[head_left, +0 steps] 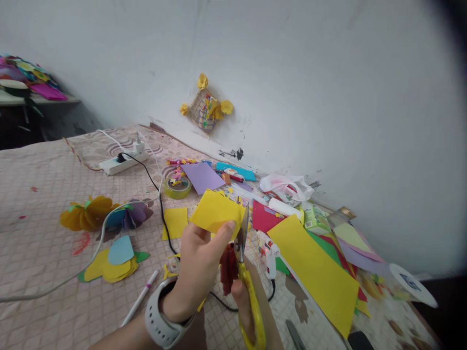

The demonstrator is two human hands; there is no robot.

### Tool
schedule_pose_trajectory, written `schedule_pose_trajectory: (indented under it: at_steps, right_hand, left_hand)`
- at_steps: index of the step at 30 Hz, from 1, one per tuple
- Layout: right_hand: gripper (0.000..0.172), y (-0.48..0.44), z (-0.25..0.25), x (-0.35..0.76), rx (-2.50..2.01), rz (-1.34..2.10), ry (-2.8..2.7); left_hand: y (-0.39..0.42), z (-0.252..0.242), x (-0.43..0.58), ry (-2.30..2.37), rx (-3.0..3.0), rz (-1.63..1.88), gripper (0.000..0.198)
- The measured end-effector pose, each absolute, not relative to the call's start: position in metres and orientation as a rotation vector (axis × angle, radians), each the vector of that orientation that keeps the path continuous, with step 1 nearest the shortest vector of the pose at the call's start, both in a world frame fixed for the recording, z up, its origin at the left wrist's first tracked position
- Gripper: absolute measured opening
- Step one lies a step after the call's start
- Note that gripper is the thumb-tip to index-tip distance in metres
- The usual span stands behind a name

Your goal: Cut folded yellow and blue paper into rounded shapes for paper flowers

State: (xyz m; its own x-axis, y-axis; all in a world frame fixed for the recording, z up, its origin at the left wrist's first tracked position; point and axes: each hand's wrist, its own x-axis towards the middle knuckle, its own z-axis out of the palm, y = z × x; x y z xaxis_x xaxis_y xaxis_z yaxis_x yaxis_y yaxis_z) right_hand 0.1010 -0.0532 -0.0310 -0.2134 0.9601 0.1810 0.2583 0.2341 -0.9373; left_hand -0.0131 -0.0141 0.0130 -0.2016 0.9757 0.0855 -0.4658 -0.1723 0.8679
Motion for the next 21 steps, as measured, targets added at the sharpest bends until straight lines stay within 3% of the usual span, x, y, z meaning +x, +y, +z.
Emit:
schedule_pose_trajectory:
  at_steps: [6,21]
  right_hand:
    - [0.059,-0.0548,-0.0318,0.1005,-1.145,1.008,-1.645]
    - [0.064,-0.0495,-0.0254,0.0994,-1.15,1.02,-1.664]
  left_hand:
    - [-0.0157,0.0148,-0.0127,0.874,0.818,1.614,0.009]
    - [-0.0139,0.0133,-0.0134,0.797,0.812,1.632,0.015]
